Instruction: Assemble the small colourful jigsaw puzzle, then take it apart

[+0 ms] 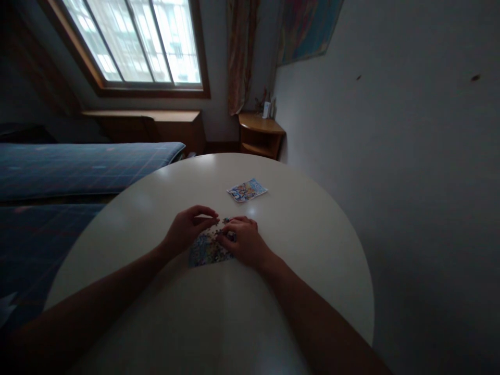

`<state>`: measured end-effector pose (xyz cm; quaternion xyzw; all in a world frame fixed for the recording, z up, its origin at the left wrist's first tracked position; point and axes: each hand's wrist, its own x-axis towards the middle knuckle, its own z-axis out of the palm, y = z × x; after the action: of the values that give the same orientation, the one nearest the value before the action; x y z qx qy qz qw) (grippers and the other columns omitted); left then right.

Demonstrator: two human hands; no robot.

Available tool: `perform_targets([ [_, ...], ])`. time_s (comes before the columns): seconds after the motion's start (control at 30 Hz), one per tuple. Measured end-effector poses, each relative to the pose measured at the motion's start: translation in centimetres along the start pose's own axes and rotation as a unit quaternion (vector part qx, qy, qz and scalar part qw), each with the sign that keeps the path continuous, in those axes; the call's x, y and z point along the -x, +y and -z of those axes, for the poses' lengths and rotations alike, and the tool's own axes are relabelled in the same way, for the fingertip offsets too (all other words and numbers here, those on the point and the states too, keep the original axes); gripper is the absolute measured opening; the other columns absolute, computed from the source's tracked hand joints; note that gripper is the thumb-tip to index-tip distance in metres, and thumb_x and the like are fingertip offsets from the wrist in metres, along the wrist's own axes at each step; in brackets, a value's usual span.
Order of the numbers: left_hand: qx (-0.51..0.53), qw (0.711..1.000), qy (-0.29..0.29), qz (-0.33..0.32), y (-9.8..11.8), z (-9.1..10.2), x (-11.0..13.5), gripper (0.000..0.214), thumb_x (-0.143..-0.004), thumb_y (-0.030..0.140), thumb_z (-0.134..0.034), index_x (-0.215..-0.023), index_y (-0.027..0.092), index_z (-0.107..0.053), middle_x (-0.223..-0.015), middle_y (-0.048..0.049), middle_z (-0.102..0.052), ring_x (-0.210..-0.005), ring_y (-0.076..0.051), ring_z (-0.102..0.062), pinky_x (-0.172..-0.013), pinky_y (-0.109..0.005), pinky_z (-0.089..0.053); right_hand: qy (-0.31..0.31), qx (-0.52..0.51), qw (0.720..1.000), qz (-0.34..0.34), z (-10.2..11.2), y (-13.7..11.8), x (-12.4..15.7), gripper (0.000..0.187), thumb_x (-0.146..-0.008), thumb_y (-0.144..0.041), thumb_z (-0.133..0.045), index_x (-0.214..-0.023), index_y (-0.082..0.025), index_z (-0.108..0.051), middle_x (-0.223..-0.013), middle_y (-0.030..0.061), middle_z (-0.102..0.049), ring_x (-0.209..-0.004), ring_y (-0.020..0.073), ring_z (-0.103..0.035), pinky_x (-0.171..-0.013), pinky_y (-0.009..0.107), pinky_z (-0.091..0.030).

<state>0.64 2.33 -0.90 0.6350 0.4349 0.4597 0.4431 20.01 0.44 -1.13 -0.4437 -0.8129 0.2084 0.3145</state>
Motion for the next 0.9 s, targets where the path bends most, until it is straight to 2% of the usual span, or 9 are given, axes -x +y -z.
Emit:
perform_targets([
  [0.2, -0.049, 0.999, 0.016, -0.009, -0.9, 0.6, -0.9, 0.027, -0.079, 0.036, -0.072, -0.095, 0.016, -0.064, -0.093, -0.0082, -0.076, -0.084, -0.022, -0.075, -0.075, -0.033, -0.061, 0.029, -0.04, 0.998, -0.036, 0.1, -0.1, 0.0, 0.01, -0.087, -0.029, -0.069, -0.092, -0.023, -0.076, -0.102, 0.0068, -0.075, -0.106, 0.0234, -0.064, -0.096, 0.039, -0.043],
  [0.4, -0.069, 0.997, 0.009, -0.022, -2.4, 0.9, -1.8, 0.026, -0.081, 0.037, -0.068, -0.096, 0.017, -0.064, -0.096, -0.0088, -0.076, -0.086, -0.021, -0.074, -0.08, -0.035, -0.06, 0.022, -0.058, 0.997, -0.04, 0.5, 0.0, -0.2, 0.011, -0.085, -0.028, -0.071, -0.093, -0.023, -0.077, -0.097, 0.0059, -0.076, -0.098, 0.023, -0.067, -0.091, 0.037, -0.047],
  [0.53, -0.1, 0.994, -0.007, -0.034, -2.4, 0.9, -2.0, 0.021, -0.083, 0.034, -0.065, -0.097, 0.018, -0.065, -0.096, -0.0076, -0.077, -0.088, -0.021, -0.074, -0.082, -0.034, -0.058, 0.016, -0.062, 0.997, -0.037, 0.6, 0.1, -0.2, 0.01, -0.083, -0.027, -0.073, -0.091, -0.025, -0.077, -0.094, 0.0039, -0.077, -0.095, 0.0217, -0.069, -0.09, 0.035, -0.048],
  [0.73, -0.187, 0.981, -0.015, -0.05, -2.4, 1.1, -2.2, 0.019, -0.084, 0.026, -0.063, -0.103, 0.021, -0.066, -0.096, -0.0036, -0.077, -0.092, -0.02, -0.072, -0.086, -0.033, -0.054, 0.001, -0.057, 0.998, -0.017, 0.7, -0.4, -0.1, 0.004, -0.081, -0.024, -0.075, -0.085, -0.023, -0.077, -0.084, 0.0023, -0.076, -0.084, 0.0192, -0.068, -0.086, 0.034, -0.046],
  [0.9, -0.272, 0.961, -0.003, -0.056, -2.5, 1.5, -2.3, 0.02, -0.085, 0.022, -0.061, -0.103, 0.021, -0.067, -0.099, -0.0035, -0.075, -0.092, -0.02, -0.068, -0.087, -0.034, -0.05, -0.009, -0.053, 0.998, -0.026, 1.0, -0.4, 0.1, 0.005, -0.079, -0.024, -0.077, -0.083, -0.022, -0.078, -0.079, 0.003, -0.074, -0.078, 0.0178, -0.066, -0.077, 0.031, -0.047],
])
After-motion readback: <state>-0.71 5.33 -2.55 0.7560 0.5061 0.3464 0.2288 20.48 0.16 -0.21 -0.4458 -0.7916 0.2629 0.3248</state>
